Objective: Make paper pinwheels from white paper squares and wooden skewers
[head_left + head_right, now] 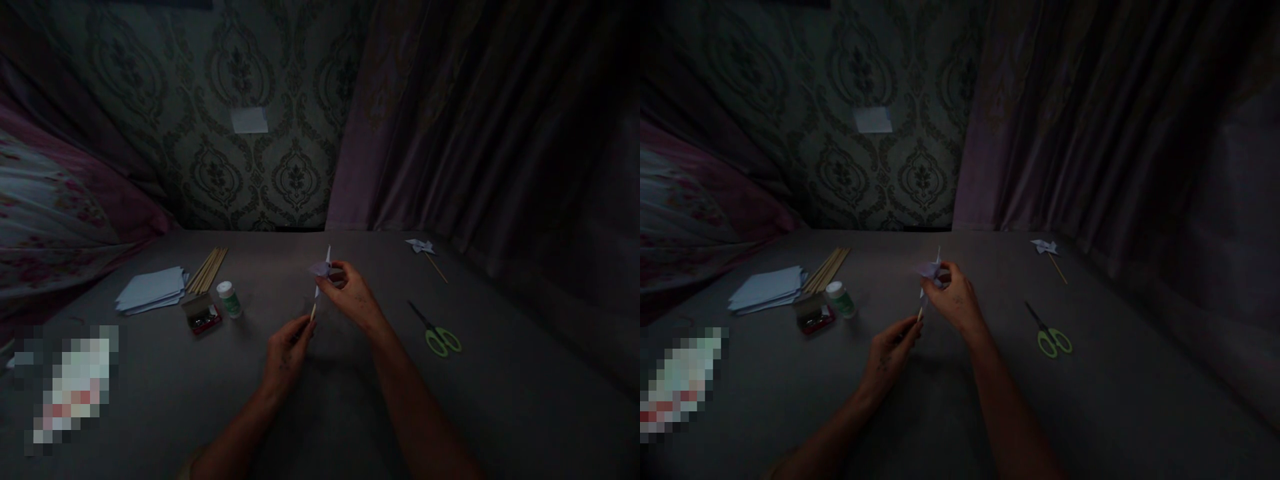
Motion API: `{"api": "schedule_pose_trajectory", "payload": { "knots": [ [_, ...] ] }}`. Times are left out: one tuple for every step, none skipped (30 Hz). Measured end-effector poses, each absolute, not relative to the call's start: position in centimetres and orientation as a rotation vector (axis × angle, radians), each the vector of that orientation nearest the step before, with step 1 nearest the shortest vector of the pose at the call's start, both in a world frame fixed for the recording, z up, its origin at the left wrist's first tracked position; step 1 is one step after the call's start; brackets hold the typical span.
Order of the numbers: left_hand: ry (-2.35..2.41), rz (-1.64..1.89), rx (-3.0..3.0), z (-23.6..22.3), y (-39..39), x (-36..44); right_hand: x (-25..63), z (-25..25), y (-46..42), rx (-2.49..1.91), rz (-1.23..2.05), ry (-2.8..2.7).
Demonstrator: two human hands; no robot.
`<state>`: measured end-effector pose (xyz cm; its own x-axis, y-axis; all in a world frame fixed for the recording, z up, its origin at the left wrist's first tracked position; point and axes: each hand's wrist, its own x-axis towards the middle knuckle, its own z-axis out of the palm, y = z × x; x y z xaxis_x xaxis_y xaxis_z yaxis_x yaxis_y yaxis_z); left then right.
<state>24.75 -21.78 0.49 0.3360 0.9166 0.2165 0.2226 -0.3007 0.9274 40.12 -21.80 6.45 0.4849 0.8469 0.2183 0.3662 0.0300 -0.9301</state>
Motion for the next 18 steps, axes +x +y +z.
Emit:
{"api": "schedule_pose_trajectory", "payload": {
  "knots": [
    [1.024, 1.013, 1.737, 0.42, -21.75, 24.76, 40.20, 6.37, -21.77, -1.563, 0.510, -1.096],
    [1.028, 1.009, 1.730, 0.33, -21.70, 24.76, 40.30, 6.30, -21.74, -1.561, 0.507, -1.105],
    [1.031, 1.004, 1.723, 0.21, -21.65, 24.77, 40.40, 6.23, -21.73, -1.559, 0.505, -1.108],
    [1.031, 1.000, 1.720, 0.10, -21.61, 24.76, 40.50, 6.17, -21.73, -1.557, 0.503, -1.107],
    [1.028, 0.994, 1.722, -0.01, -21.58, 24.76, 40.61, 6.11, -21.74, -1.553, 0.503, -1.105],
    [1.028, 0.993, 1.727, -0.09, -21.56, 24.76, 40.70, 6.05, -21.75, -1.549, 0.506, -1.103],
    [1.027, 0.987, 1.737, -0.15, -21.56, 24.76, 40.78, 6.00, -21.77, -1.544, 0.509, -1.105],
    [1.025, 0.984, 1.748, -0.18, -21.57, 24.76, 40.84, 5.96, -21.77, -1.540, 0.510, -1.107],
    [1.024, 0.983, 1.757, -0.19, -21.59, 24.76, 40.88, 5.93, -21.76, -1.540, 0.508, -1.106],
    [1.022, 0.984, 1.762, -0.19, -21.61, 24.77, 40.91, 5.91, -21.74, -1.545, 0.502, -1.102],
    [1.017, 0.983, 1.767, -0.18, -21.64, 24.76, 40.92, 5.90, -21.71, -1.554, 0.493, -1.095],
    [1.013, 0.983, 1.770, -0.16, -21.66, 24.76, 40.92, 5.91, -21.66, -1.566, 0.483, -1.086],
    [1.008, 0.980, 1.771, -0.14, -21.67, 24.74, 40.92, 5.92, -21.59, -1.578, 0.474, -1.079],
    [1.006, 0.979, 1.769, -0.11, -21.69, 24.73, 40.92, 5.94, -21.52, -1.590, 0.469, -1.075],
    [1.005, 0.975, 1.767, -0.06, -21.70, 24.71, 40.92, 5.95, -21.44, -1.603, 0.465, -1.072],
    [1.004, 0.973, 1.763, 0.00, -21.72, 24.70, 40.92, 5.97, -21.37, -1.617, 0.463, -1.071],
    [1.003, 0.971, 1.756, 0.07, -21.74, 24.70, 40.92, 5.97, -21.30, -1.632, 0.462, -1.070],
    [1.000, 0.969, 1.746, 0.15, -21.75, 24.72, 40.91, 5.98, -21.26, -1.645, 0.459, -1.068]
  ]
}}
